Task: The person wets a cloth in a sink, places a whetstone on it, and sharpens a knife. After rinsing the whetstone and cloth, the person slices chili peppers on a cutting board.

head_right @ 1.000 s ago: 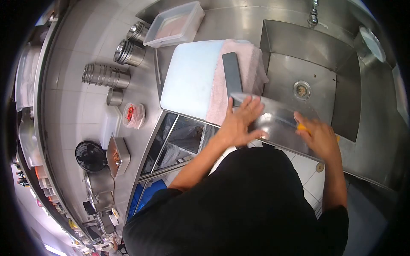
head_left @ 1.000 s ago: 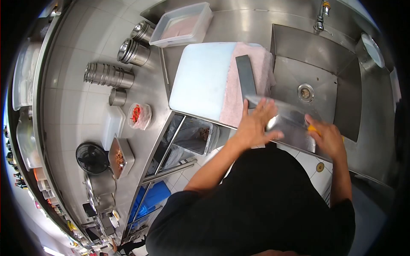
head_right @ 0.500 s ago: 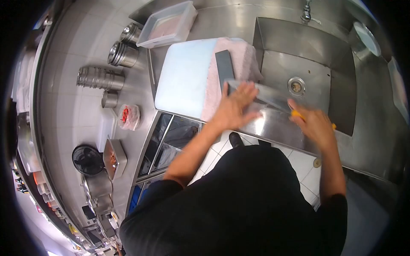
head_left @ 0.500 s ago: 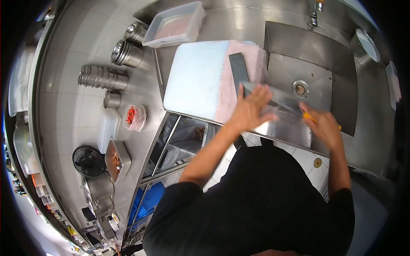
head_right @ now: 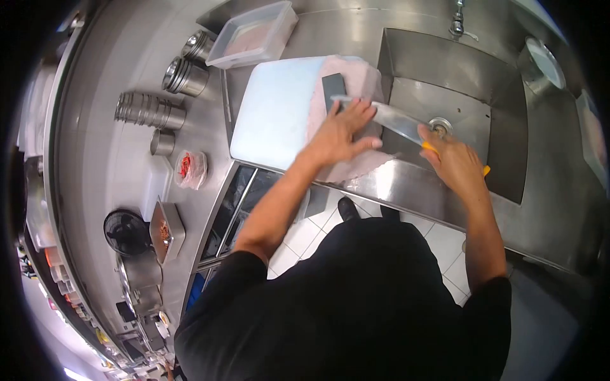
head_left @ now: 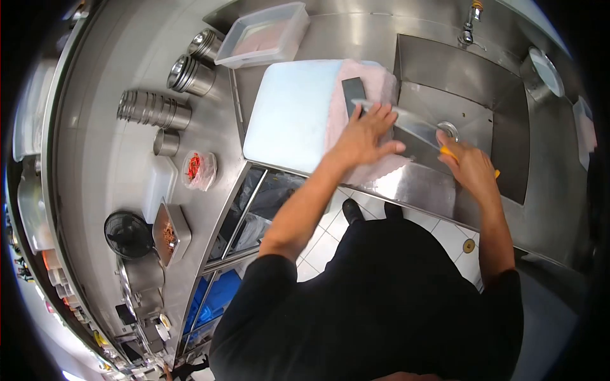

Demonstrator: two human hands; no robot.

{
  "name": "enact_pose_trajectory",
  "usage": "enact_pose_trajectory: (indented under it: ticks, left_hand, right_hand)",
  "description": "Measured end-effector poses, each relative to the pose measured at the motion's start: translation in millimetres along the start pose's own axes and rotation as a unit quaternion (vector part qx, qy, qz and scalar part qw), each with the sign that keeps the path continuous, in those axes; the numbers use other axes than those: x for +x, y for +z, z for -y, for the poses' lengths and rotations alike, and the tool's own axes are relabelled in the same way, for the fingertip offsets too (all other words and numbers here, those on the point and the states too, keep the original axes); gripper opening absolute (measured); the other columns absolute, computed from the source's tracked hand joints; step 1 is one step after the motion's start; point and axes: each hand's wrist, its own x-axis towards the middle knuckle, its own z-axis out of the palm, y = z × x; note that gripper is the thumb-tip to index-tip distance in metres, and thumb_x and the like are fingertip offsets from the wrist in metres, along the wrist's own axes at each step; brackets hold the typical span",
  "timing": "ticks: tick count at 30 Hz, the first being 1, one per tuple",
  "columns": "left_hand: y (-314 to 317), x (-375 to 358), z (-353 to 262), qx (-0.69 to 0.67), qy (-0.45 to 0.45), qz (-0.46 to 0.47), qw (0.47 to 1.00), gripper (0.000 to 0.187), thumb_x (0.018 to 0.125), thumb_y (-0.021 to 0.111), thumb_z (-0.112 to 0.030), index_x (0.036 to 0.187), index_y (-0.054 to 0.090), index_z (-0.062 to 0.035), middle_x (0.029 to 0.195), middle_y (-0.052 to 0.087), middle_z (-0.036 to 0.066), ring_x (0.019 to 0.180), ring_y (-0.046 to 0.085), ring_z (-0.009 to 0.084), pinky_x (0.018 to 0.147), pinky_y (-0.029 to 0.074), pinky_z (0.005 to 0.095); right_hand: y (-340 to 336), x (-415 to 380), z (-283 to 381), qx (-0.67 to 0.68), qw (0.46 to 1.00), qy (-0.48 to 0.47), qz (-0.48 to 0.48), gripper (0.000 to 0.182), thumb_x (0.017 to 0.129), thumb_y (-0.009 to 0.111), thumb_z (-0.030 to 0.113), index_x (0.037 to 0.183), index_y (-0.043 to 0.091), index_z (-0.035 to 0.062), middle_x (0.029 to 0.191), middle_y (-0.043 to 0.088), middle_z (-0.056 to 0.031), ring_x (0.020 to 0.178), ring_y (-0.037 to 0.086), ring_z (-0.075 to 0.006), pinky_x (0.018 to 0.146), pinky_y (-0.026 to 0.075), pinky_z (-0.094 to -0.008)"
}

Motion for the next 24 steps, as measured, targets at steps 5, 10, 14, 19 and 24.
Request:
enact_pose_trajectory:
  ticks: [5, 10, 14, 19, 24]
  left_hand:
    - [-73.2, -10.5, -11.5, -0.145, -0.009, -0.112, 0.983, 0.073, 0.096, 0.056, -0.055, 0.147, 0.048, -0.0025, 0.15, 0.049, 0.018, 0.146, 0.037, 0.0341, 0.122, 0.019, 0.0508]
    - [-78.4, -52.6, 30.1, -0.297, -0.144, -0.364, 0.871, 0.058, 0.106, 0.046, -0.044, 0.14, 0.055, 0.0015, 0.148, 0.051, 0.018, 0.143, 0.043, 0.0288, 0.118, 0.029, 0.0374]
    - [-63.6, -51.5, 40.8, -0.289, -0.216, -0.335, 0.87, 0.061, 0.106, 0.043, -0.046, 0.138, 0.055, 0.0037, 0.147, 0.052, 0.021, 0.143, 0.042, 0.0339, 0.118, 0.029, 0.0369]
    - [-27.5, -29.0, 46.0, -0.094, -0.16, -0.158, 0.97, 0.058, 0.104, 0.044, -0.045, 0.144, 0.051, -0.0037, 0.153, 0.045, 0.016, 0.147, 0.03, 0.0404, 0.12, 0.024, 0.0488]
    - [1.7, -21.6, 21.9, 0.083, -0.113, -0.066, 0.988, 0.057, 0.102, 0.048, -0.044, 0.146, 0.049, -0.0076, 0.156, 0.042, 0.012, 0.148, 0.029, 0.038, 0.119, 0.02, 0.0601]
  right_hand:
    - [-40.5, -14.6, 9.4, 0.095, 0.993, -0.007, -0.062, 0.049, 0.089, 0.072, 0.028, 0.136, 0.059, 0.0191, 0.096, 0.069, -0.0172, 0.084, 0.067, -0.039, 0.075, 0.051, -0.0451]
    - [-33.0, -31.3, 19.1, 0.211, 0.976, 0.042, -0.024, 0.034, 0.095, 0.065, 0.03, 0.12, 0.062, 0.0083, 0.081, 0.067, -0.0172, 0.069, 0.066, -0.0349, 0.064, 0.05, -0.0414]
    - [23.8, -7.5, 29.5, 0.331, 0.925, 0.149, 0.113, 0.035, 0.099, 0.057, 0.036, 0.1, 0.06, 0.0005, 0.06, 0.057, -0.0081, 0.048, 0.057, -0.019, 0.051, 0.046, -0.0346]
    - [40.7, 11.6, 41.8, 0.322, 0.888, 0.233, 0.23, 0.048, 0.099, 0.055, 0.047, 0.095, 0.059, -0.0004, 0.058, 0.053, -0.0047, 0.041, 0.05, -0.0139, 0.043, 0.042, -0.0315]
    - [30.8, 2.4, 39.4, 0.32, 0.888, 0.217, 0.249, 0.049, 0.096, 0.061, 0.046, 0.099, 0.061, -0.0021, 0.059, 0.054, -0.0054, 0.041, 0.051, -0.0138, 0.041, 0.04, -0.0308]
